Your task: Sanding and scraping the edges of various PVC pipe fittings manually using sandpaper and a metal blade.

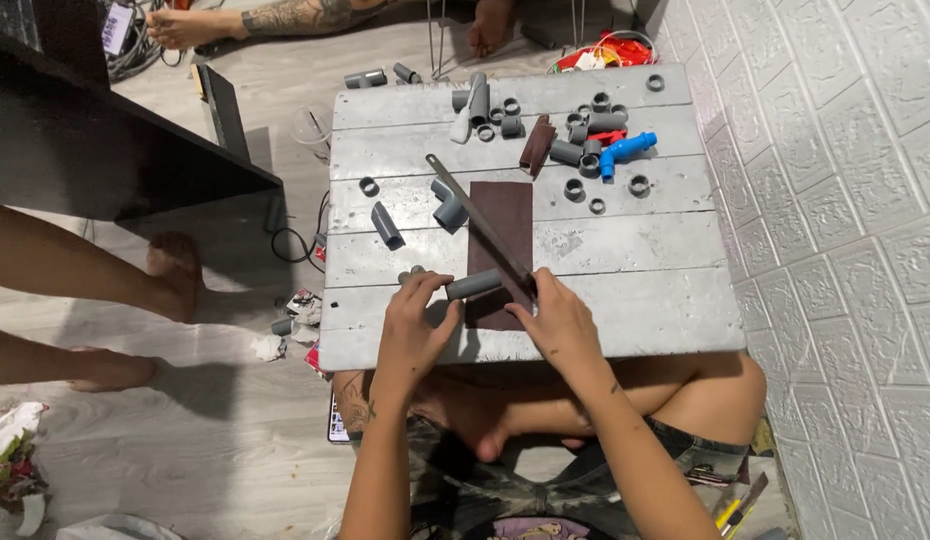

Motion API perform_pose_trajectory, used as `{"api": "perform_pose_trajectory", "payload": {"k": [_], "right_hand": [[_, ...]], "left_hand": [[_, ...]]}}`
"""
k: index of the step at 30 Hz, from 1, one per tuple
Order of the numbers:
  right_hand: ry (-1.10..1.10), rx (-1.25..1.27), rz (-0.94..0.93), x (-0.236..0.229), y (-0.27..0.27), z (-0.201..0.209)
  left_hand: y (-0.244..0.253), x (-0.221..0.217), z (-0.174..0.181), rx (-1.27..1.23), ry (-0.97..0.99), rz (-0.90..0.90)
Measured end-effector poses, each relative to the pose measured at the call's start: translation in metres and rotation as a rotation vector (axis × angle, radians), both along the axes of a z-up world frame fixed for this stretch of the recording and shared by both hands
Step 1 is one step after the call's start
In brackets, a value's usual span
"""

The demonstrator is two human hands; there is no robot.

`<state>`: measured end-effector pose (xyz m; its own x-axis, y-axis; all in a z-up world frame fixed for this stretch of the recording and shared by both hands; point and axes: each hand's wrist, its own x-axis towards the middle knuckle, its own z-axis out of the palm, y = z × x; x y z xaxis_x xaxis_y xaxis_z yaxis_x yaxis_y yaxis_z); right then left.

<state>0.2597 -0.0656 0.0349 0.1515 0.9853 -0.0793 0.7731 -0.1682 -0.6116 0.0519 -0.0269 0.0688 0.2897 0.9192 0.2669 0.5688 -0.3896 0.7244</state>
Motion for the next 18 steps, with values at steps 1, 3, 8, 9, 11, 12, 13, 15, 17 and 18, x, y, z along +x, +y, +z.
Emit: {"api": "perform_pose_trajectory", "payload": {"k": [1,3,8,9,11,12,13,15,17,18], "right_hand": [[-0.02,0.014,0.0,0.004,0.001,-0.005],[-0.04,0.022,-0.001,0.012,0.002,-0.009],[0.155,0.2,-0.087,0.035,-0.009,-0.006],[0.154,0.196,-0.091,0.04,-0.018,-0.004],[0.384,0.109,-0.146,0.05,-0.034,0.002],[0.384,0.109,-0.151,0.056,-0.042,0.002],[0.43,0.093,-0.155,0.061,-0.05,0.002],[0.474,0.082,-0.161,0.071,-0.064,-0.003],[0.579,0.027,-0.184,0.079,-0.079,-0.011],[0.579,0.032,-0.187,0.084,-0.083,-0.013]], "left_hand": [[0.002,0.0,-0.005,-0.018,-0.026,-0.013],[0.003,0.005,-0.012,-0.04,-0.053,-0.027],[0.003,0.031,-0.023,-0.078,-0.086,-0.098],[0.004,0.036,-0.025,-0.082,-0.086,-0.102],[0.004,0.046,-0.027,-0.054,-0.031,-0.119],[0.006,0.051,-0.03,-0.056,-0.03,-0.123],[0.008,0.057,-0.032,-0.044,-0.018,-0.13],[0.013,0.068,-0.038,-0.03,-0.008,-0.141],[0.018,0.079,-0.043,-0.007,0.054,-0.14],[0.021,0.083,-0.047,-0.003,0.054,-0.144]]}}
